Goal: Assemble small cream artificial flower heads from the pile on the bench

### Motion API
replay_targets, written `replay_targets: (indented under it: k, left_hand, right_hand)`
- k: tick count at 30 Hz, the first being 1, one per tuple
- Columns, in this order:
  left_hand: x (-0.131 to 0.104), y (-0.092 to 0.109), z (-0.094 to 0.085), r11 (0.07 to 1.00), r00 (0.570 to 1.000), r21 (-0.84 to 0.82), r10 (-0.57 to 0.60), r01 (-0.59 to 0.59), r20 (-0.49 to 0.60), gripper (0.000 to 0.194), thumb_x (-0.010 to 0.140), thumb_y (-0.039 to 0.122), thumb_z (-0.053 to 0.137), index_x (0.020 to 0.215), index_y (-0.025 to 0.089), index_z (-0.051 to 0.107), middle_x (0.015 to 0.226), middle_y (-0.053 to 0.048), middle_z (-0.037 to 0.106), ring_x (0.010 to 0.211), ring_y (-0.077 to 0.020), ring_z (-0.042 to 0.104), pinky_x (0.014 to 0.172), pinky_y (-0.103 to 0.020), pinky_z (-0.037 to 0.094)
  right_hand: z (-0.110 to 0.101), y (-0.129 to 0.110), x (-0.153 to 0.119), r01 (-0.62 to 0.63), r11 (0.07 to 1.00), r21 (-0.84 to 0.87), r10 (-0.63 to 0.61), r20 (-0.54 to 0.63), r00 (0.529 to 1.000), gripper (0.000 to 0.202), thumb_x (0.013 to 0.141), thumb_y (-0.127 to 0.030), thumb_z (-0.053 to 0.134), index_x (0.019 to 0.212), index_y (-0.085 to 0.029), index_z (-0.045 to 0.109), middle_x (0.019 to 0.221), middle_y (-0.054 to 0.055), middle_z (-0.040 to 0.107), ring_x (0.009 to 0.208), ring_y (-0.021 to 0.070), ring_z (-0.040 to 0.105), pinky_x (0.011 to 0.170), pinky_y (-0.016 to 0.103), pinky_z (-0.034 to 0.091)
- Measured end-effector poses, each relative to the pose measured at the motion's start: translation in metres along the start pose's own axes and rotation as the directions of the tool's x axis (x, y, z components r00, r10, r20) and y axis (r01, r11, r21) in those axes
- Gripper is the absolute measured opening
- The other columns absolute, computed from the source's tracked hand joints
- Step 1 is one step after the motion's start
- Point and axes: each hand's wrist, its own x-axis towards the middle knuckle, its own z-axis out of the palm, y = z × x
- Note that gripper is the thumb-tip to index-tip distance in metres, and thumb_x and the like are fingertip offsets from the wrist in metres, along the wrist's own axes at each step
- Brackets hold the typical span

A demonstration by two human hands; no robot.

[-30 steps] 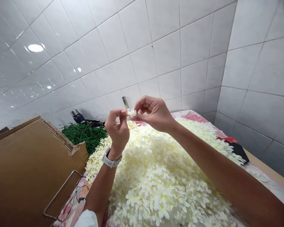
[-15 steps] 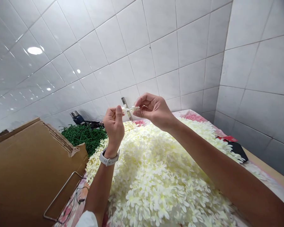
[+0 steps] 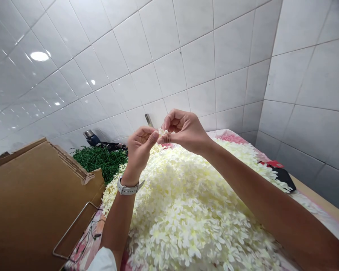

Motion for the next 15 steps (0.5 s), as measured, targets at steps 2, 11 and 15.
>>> replay_targets:
  k: [2,11,15]
  left_hand:
    - [0.0002,-0.0009,0.0006,0.997,0.998,-0.05,-0.06,0.059,-0.013,0.031,0.075,0.045,0.087,0.079,0.018,0.073,0.074,0.0,0.069,0.069,-0.0072,0.063,0.067,-0.018,0.051]
    - [0.0016,-0.0018,0.0008,0.999,0.989,0.005,0.045,-0.044,-0.138,0.03,0.082,0.048,0.081,0.08,0.019,0.075,0.074,0.0,0.067,0.069,-0.0064,0.061,0.068,-0.018,0.051]
    - [0.0009,-0.0036,-0.0001,0.995,0.991,0.042,0.099,-0.096,-0.086,0.03,0.077,0.047,0.085,0.09,0.021,0.077,0.078,-0.001,0.072,0.069,-0.0084,0.066,0.066,-0.021,0.054]
  right_hand:
    - [0.0006,0.0004,-0.0004,0.009,1.0,0.011,-0.009,0.01,1.0,0.056,0.04,-0.036,0.104,0.073,-0.017,0.063,0.072,-0.003,0.062,0.064,0.0101,0.055,0.056,0.026,0.048]
    - [0.0024,0.0027,0.0001,-0.015,0.998,0.054,0.016,-0.019,1.0,0.051,0.05,-0.04,0.102,0.076,-0.016,0.066,0.073,-0.001,0.067,0.066,0.0104,0.06,0.062,0.026,0.052]
    - [0.0005,0.0027,0.0004,0.012,0.999,0.031,-0.011,-0.049,0.999,0.051,0.05,-0.041,0.102,0.076,-0.017,0.065,0.071,-0.002,0.066,0.061,0.0092,0.054,0.054,0.024,0.046]
